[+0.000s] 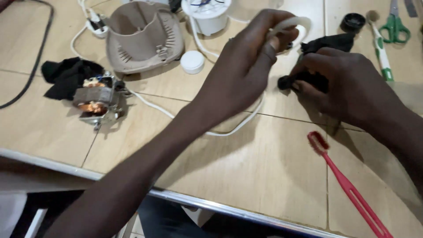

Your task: Cleaning and inspecting plastic appliance components using a toothbrush and a metal probe on a workshop table.

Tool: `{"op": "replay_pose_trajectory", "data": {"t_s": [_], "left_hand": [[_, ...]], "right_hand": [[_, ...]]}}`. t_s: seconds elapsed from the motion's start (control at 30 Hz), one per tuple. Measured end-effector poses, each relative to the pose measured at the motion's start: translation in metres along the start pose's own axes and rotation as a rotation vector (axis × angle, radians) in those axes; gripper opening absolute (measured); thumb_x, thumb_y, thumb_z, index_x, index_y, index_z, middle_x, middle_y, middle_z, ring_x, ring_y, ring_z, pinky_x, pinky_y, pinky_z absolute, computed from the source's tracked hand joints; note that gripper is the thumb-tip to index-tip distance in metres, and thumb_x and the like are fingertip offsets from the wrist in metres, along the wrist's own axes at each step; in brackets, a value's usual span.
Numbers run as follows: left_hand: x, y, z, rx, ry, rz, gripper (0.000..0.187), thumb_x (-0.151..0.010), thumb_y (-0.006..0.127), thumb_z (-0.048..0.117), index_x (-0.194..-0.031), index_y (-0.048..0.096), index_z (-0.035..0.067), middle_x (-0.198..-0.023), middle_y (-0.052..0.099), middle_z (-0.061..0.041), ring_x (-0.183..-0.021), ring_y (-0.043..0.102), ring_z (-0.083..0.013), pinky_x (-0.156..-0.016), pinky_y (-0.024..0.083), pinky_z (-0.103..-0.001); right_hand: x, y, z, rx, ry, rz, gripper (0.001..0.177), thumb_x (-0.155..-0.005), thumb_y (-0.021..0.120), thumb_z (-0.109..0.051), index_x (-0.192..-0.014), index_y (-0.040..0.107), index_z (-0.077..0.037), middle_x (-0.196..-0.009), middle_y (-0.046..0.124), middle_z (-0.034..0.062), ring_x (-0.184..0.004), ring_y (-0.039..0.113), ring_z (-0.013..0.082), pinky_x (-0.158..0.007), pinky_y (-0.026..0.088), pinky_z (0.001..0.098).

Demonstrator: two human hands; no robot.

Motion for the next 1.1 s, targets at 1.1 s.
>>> {"op": "replay_pose_trajectory", "data": {"t_s": [1.1], "left_hand": [[0.237, -0.136, 0.04, -1.222, -0.136, 0.199, 0.054, -0.11, 0.032, 0.03, -0.145, 0.053, -0.006, -0.15, 0.049, -0.035, -0.146, 0.037, -0.0603, -0.121, 0.028, -0.063]], "right_hand": [[0.001, 0.007, 0.005, -0.022, 0.022, -0.12, 0.027, -0.087, 0.07, -0.015, -0.113, 0.071, -0.018, -0.098, 0.064, 0.0108, -0.075, 0.064, 0.031, -0.064, 0.046, 0.0441]]}}
Point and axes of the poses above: each hand's wrist, its own x-axis away from the middle knuckle, its own y-axis out of the palm, z = x × y, the point moved 8 cm from there along -x, towards the middle knuckle
